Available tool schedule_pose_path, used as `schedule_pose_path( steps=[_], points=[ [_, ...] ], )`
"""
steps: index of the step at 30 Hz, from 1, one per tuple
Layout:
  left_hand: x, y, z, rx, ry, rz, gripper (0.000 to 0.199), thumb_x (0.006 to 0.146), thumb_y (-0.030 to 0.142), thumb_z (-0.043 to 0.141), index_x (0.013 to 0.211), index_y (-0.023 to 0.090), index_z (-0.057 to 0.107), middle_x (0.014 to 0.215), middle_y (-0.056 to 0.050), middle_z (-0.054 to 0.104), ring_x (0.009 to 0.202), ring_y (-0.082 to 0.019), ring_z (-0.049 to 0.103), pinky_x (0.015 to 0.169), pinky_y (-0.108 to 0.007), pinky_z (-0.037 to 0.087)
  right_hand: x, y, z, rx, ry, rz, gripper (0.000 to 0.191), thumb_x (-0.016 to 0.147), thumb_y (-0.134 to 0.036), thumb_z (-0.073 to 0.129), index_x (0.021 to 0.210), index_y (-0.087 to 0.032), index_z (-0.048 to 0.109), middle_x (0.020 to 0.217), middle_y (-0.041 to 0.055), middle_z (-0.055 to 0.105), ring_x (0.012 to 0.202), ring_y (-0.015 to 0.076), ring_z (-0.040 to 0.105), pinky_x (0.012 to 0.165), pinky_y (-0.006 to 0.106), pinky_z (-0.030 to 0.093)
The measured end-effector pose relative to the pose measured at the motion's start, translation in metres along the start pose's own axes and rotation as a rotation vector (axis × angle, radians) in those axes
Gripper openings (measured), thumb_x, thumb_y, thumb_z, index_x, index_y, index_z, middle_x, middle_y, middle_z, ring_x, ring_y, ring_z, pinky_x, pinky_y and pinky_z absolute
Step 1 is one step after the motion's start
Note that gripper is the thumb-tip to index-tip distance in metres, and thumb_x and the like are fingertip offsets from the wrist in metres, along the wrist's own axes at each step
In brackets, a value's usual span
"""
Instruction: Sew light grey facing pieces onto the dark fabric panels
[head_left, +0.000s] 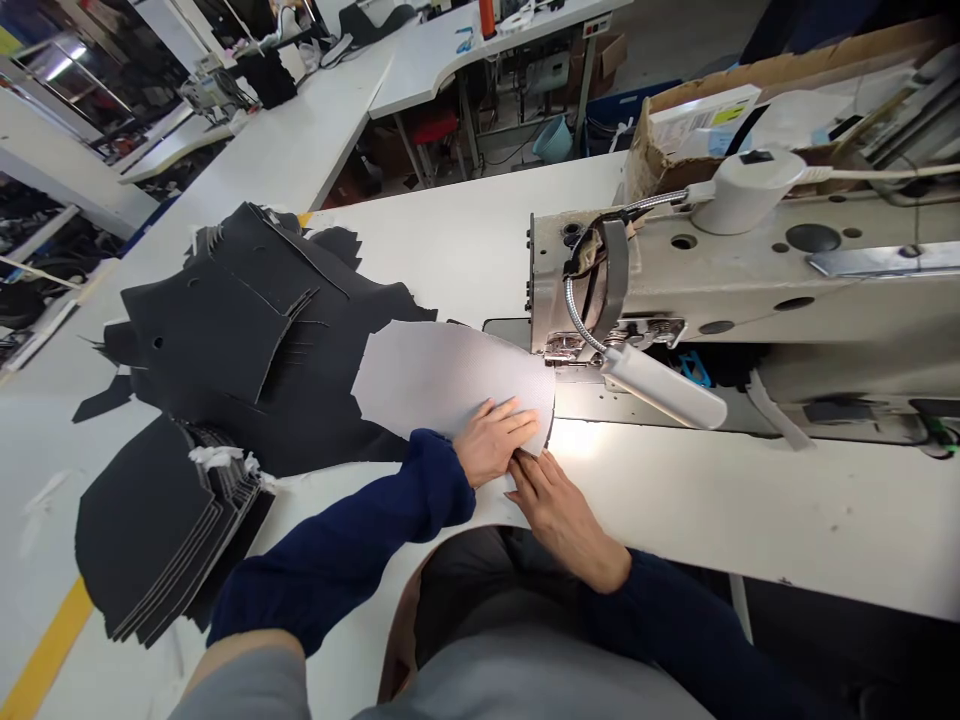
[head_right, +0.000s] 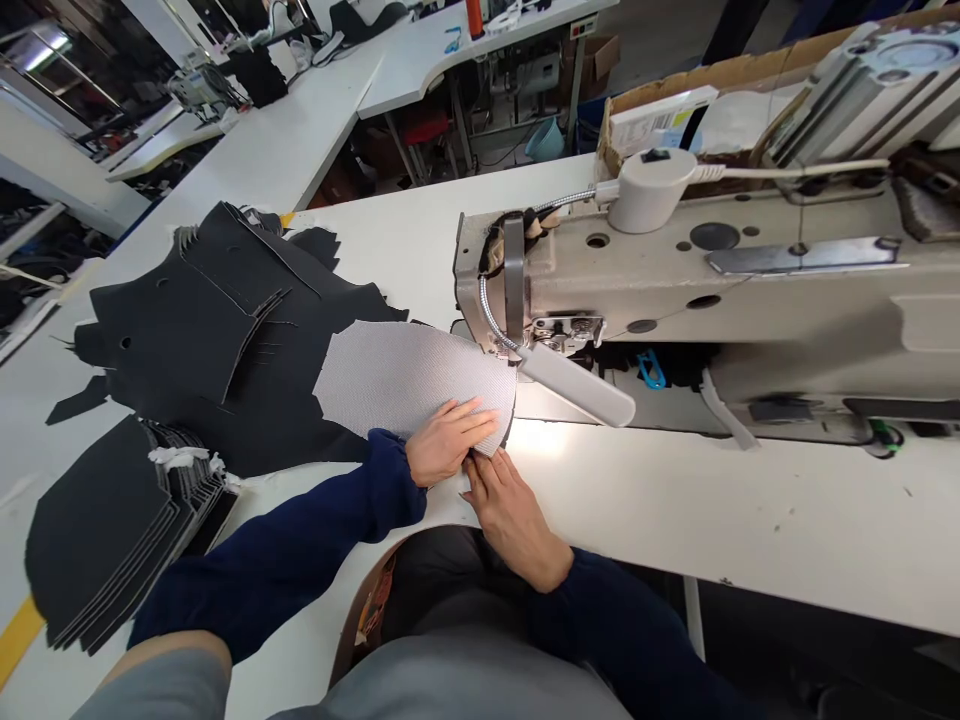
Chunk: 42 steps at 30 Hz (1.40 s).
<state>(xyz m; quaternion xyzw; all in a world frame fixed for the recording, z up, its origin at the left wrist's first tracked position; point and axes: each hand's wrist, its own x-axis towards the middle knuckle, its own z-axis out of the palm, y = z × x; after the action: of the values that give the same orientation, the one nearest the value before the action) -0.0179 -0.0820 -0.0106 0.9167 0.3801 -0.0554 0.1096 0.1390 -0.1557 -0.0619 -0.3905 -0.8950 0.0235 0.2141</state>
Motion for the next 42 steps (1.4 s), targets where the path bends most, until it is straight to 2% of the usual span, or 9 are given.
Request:
schedule_pose_path(
  steps=[7,10,13,16,20,27,31,35,42],
  points=[
    [0.02,-0.005,-0.004,0.097,0.087,-0.027,0.038,0.091,0.022,0.038,0.128,0.025,0.048,0.144,0.0,0.04,0.132,-0.022,0.03,0.106,-0.041,0.03,0.016,0.009,0.007,-0.063,-0.01,0.004,0.041,0.092,-0.027,0.048,0.118,0.003,0.054,0.121,0.0252,0.052,0.114,0.0333,0.048,0.097,0.049,0.042],
    [0.031,-0.007,-0.008,0.101,0.108,-0.035,0.037,0.089,0.021,0.042,0.126,0.024,0.05,0.14,-0.004,0.041,0.124,-0.023,0.037,0.099,-0.037,0.035,0.027,0.007,0.009,-0.022,-0.008,-0.036,0.035,0.092,-0.025,0.047,0.113,0.0,0.058,0.118,0.0236,0.055,0.115,0.0329,0.048,0.099,0.05,0.041],
    [0.039,-0.01,-0.013,0.108,0.075,-0.062,0.038,0.087,0.017,0.045,0.124,0.022,0.05,0.127,-0.009,0.048,0.107,-0.023,0.046,0.087,-0.036,0.041,0.034,0.003,0.012,-0.01,0.008,-0.068,0.031,0.09,-0.019,0.047,0.111,0.0,0.06,0.111,0.0218,0.059,0.113,0.0322,0.05,0.103,0.052,0.038],
    [0.04,-0.016,-0.014,0.099,0.022,0.037,0.034,0.085,0.013,0.045,0.117,0.019,0.052,0.118,-0.008,0.051,0.101,-0.021,0.047,0.085,-0.034,0.042,0.038,0.004,0.012,-0.033,0.014,-0.033,0.037,0.09,-0.023,0.049,0.116,0.003,0.056,0.116,0.0241,0.056,0.118,0.0347,0.047,0.103,0.051,0.038],
    [0.038,-0.025,-0.01,0.074,0.007,0.117,0.029,0.08,0.008,0.048,0.106,0.018,0.056,0.118,-0.005,0.053,0.1,-0.019,0.046,0.088,-0.03,0.041,0.041,0.009,0.014,-0.072,-0.005,-0.01,0.039,0.091,-0.028,0.048,0.115,0.003,0.056,0.117,0.0238,0.056,0.117,0.0346,0.047,0.102,0.05,0.04],
    [0.053,-0.027,-0.011,0.125,0.031,0.057,0.02,0.086,0.014,0.046,0.1,0.018,0.06,0.112,-0.006,0.055,0.099,-0.021,0.044,0.084,-0.033,0.039,0.051,0.023,0.024,-0.125,0.029,-0.002,0.034,0.092,-0.023,0.043,0.107,0.002,0.061,0.11,0.0232,0.059,0.114,0.0335,0.05,0.102,0.05,0.04],
    [0.065,-0.028,-0.017,0.128,0.019,0.021,0.022,0.092,0.021,0.042,0.103,0.017,0.06,0.11,-0.007,0.056,0.099,-0.022,0.046,0.084,-0.035,0.037,0.059,0.032,0.023,-0.119,0.01,0.005,0.034,0.09,-0.018,0.044,0.111,0.002,0.06,0.114,0.024,0.058,0.12,0.035,0.045,0.104,0.051,0.036],
    [0.076,-0.034,-0.019,0.133,0.032,-0.004,0.022,0.092,0.021,0.045,0.104,0.015,0.061,0.112,-0.007,0.057,0.104,-0.023,0.047,0.083,-0.035,0.038,0.07,0.043,0.023,-0.107,-0.027,0.001,0.033,0.085,-0.011,0.045,0.111,0.002,0.061,0.114,0.0245,0.058,0.124,0.0359,0.041,0.107,0.053,0.031],
    [0.101,-0.048,-0.02,0.113,0.063,-0.09,0.023,0.094,0.021,0.042,0.098,0.014,0.064,0.106,-0.009,0.061,0.109,-0.023,0.05,0.083,-0.032,0.043,0.084,0.056,0.027,-0.107,-0.059,0.079,0.033,0.08,-0.009,0.044,0.103,-0.001,0.065,0.108,0.0227,0.061,0.109,0.0327,0.053,0.106,0.051,0.032]
  ],
)
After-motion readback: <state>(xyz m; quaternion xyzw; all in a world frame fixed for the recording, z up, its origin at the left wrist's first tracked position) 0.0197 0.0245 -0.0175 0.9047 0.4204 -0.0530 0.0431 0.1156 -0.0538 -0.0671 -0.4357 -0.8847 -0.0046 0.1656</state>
